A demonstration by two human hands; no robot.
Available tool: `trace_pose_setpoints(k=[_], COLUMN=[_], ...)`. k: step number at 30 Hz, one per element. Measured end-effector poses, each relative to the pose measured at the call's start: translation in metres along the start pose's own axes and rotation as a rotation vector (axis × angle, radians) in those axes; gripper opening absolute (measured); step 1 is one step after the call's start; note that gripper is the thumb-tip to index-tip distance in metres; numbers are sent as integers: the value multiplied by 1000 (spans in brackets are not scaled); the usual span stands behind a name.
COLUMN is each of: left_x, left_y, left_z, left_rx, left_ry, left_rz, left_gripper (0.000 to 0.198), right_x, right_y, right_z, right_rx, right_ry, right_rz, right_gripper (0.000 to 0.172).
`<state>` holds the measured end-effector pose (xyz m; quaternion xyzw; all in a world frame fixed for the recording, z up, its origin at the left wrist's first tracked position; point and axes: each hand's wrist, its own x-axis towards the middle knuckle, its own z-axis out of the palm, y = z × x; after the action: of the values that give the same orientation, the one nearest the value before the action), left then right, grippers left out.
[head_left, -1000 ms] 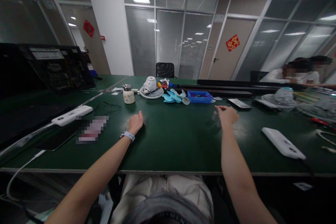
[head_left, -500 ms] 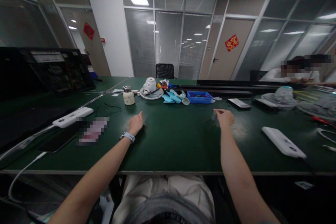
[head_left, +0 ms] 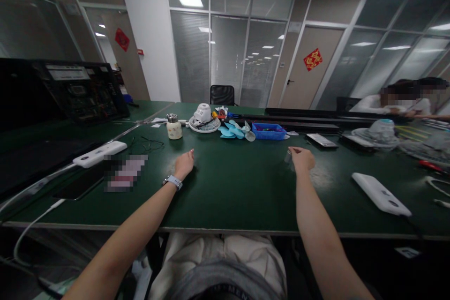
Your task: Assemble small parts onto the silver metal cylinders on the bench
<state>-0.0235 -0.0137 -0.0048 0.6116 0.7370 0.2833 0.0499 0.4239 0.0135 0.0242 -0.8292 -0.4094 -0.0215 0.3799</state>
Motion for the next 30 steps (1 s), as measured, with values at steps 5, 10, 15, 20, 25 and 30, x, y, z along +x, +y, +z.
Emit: trace_pose_setpoints(k=[5, 10, 15, 20, 25, 30], left_x=[0, -1, -2, -3, -2, 0], left_y=[-1, 1, 4, 3, 2, 0], left_z=[0, -1, -1, -1, 0, 2], left_rx=[-10, -10, 39, 27, -6, -58], left_ry=[-5, -15, -33, -33, -22, -7], left_rz=[0, 8, 13, 6, 18, 19], left_gripper=[53, 53, 53, 54, 56, 55], right_x=[-1, -6, -8, -6, -3, -1], right_y=[-1, -5, -8, -7, -6, -2], right_z=[-1, -2, -2, -2, 1, -1], right_rx=[-33, -56, -57, -32, -49, -45], right_ry=[2, -9, -25, -51, -72, -128], right_rz=[-14, -58, 3, 35, 59, 55], right_gripper=[27, 27, 30, 32, 37, 41])
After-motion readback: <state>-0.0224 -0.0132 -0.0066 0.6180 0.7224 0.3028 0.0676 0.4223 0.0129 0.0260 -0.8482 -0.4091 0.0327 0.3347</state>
